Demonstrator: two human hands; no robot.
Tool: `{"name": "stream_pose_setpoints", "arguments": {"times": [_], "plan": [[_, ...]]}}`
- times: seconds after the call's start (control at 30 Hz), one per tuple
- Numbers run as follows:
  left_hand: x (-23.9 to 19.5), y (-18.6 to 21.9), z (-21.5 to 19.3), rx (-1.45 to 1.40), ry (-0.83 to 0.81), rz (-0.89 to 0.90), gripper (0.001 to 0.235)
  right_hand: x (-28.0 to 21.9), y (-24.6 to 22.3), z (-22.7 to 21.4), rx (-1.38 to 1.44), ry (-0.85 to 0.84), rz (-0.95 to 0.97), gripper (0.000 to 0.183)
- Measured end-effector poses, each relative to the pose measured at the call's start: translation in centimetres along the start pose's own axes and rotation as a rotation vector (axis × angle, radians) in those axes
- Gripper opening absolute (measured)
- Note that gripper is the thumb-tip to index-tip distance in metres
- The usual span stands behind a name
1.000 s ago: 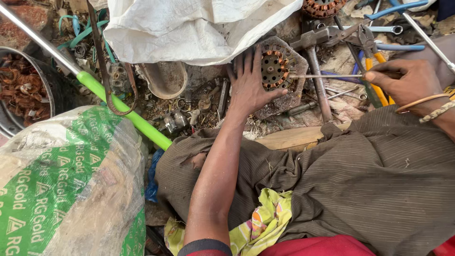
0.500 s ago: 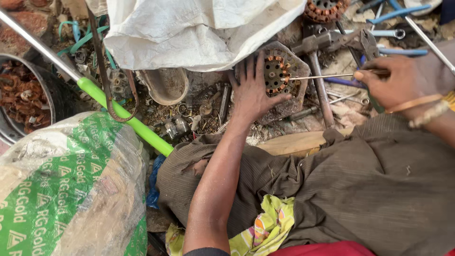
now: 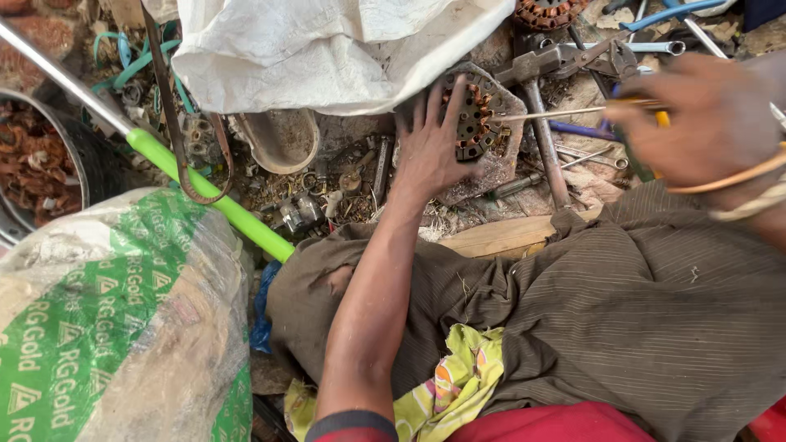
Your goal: The person sits on the ground and uses pliers and a hammer to remove copper windings from a motor stator. They repeatedly pry and strike the windings to detach them from the stator core.
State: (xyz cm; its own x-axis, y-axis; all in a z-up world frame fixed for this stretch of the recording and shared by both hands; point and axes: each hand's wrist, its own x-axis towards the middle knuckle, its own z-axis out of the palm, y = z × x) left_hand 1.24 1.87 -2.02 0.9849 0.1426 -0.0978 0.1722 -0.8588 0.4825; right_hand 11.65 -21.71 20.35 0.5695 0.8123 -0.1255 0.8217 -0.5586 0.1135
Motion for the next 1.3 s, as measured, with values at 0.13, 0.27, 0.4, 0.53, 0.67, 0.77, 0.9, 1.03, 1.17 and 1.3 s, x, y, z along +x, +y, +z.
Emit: {"name": "stream_pose_setpoints", "arguments": {"times": [0.13, 0.27, 0.4, 0.53, 0.67, 0.77, 0.9, 1.03, 1.17, 1.3], "plan": [[0.4, 1.1, -0.1, -0.048, -0.086, -0.173, 0.152, -3.8, 4.7, 7.0, 0.631, -0.026, 0.494, 0.038], [0.0, 1.2, -0.1, -0.062, -0.026, -0.190, 0.155, -4.5, 6.4, 11.5, 0.624, -0.047, 0.510, 0.043], [0.1, 0.6, 0.1, -0.087, -0.009, -0.108, 0.157, -4.4, 7.5, 13.6, 0.727, -0.212, 0.654, 0.044], [0.5, 0.1, 0.4, -0.107, -0.008, -0.081, 0.157, -2.8, 7.3, 15.9, 0.703, -0.368, 0.625, 0.045], [0.2, 0.1, 1.0, -0.086, -0.041, -0.103, 0.153, -0.1, 6.0, 15.6, 0.722, -0.576, 0.623, 0.056], [0.7, 0.2, 0.9, -0.079, -0.041, -0.119, 0.150, 2.2, 4.6, 11.8, 0.580, -0.562, 0.612, 0.055], [0.3, 0.7, 1.1, -0.125, -0.007, -0.145, 0.151, 1.2, 1.3, 5.5, -0.036, -0.232, 0.173, 0.038], [0.2, 0.5, -0.7, -0.107, -0.032, -0.096, 0.157, 0.9, -0.2, 2.7, -0.133, 0.004, -0.088, 0.026], [-0.1, 1.3, -1.9, -0.057, -0.212, -0.177, 0.155, -0.7, 3.0, 3.7, -0.038, 0.004, 0.123, 0.035], [0.2, 1.9, -1.7, -0.020, -0.101, -0.215, 0.154, -3.0, 6.2, 9.0, 0.263, -0.222, 0.430, 0.048]]}}
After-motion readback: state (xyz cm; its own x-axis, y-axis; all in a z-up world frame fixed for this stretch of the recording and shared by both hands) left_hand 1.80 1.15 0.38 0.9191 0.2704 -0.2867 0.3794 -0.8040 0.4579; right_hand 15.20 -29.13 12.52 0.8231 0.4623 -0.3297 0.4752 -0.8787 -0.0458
